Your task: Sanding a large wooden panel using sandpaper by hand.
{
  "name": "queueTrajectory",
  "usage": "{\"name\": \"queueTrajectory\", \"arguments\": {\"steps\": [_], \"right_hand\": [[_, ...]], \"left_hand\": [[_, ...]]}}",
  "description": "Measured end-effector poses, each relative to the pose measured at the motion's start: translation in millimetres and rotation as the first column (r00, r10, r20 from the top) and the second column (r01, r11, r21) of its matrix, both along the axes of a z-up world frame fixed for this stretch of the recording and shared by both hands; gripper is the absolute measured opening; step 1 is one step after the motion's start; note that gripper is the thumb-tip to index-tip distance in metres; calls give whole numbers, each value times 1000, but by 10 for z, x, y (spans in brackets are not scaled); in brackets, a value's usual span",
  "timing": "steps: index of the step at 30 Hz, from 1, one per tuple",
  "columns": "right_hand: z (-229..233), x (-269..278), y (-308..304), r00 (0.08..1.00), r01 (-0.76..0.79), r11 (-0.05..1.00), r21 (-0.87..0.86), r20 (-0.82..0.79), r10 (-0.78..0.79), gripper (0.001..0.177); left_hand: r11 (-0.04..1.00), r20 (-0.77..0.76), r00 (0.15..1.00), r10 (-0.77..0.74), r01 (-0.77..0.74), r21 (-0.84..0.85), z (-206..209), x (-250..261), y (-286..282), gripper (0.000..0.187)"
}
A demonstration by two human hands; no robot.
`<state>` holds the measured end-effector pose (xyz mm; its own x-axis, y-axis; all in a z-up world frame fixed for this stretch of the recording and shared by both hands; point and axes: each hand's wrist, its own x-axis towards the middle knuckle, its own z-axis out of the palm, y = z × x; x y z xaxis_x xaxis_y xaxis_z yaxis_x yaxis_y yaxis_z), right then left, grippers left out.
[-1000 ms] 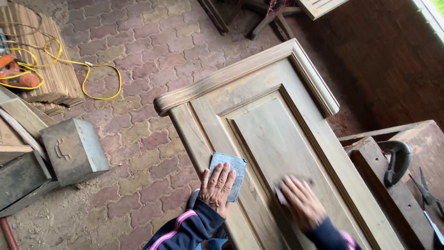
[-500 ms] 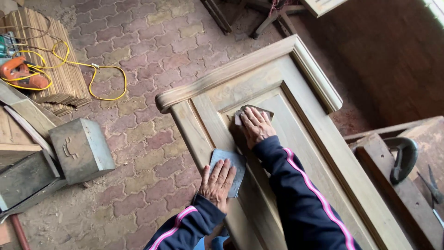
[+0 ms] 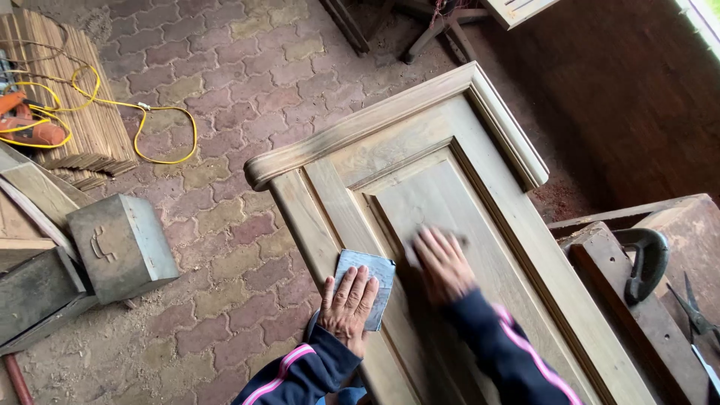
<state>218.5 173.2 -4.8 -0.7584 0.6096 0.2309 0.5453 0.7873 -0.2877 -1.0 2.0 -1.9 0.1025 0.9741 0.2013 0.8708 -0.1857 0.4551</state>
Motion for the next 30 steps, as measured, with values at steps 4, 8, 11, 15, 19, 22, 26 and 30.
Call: {"name": "queueTrajectory", "arguments": {"steps": [4,8,11,15,19,22,26,30], "right_hand": [[-312,-833,742,994,61,996,60,-93,-56,49],[-40,-445,401,992,59,998,37,-114,-55,49],[459,616,-583,999,45,995,-85,-21,-47,56],[-93,2011,-1721,968,234,968,-88,117,-223,58],[37,1542,-1285,972,227,972,-60,82,-222,56],[86,602,-239,993,117,992,-45,-3,-118,57],[-232,-608,899,982,168,985,40,-93,-164,48],[-85,-354,685,970,235,972,11,-61,-234,47]], "left_hand": [[1000,-19,1000,-8,8,-15,-11,12,-7,91],[999,-52,999,14,-12,43,-53,14,-37,89],[1000,-6,1000,4,-4,14,-41,16,-54,91],[998,11,1000,-4,5,-59,28,13,-6,94],[999,-1,1000,4,-4,-41,18,20,-21,95],[1000,-2,1000,-3,2,-28,20,12,-9,94],[1000,-70,998,4,-5,-10,24,12,-14,89],[1000,-91,996,-5,3,-16,39,5,9,86]]}}
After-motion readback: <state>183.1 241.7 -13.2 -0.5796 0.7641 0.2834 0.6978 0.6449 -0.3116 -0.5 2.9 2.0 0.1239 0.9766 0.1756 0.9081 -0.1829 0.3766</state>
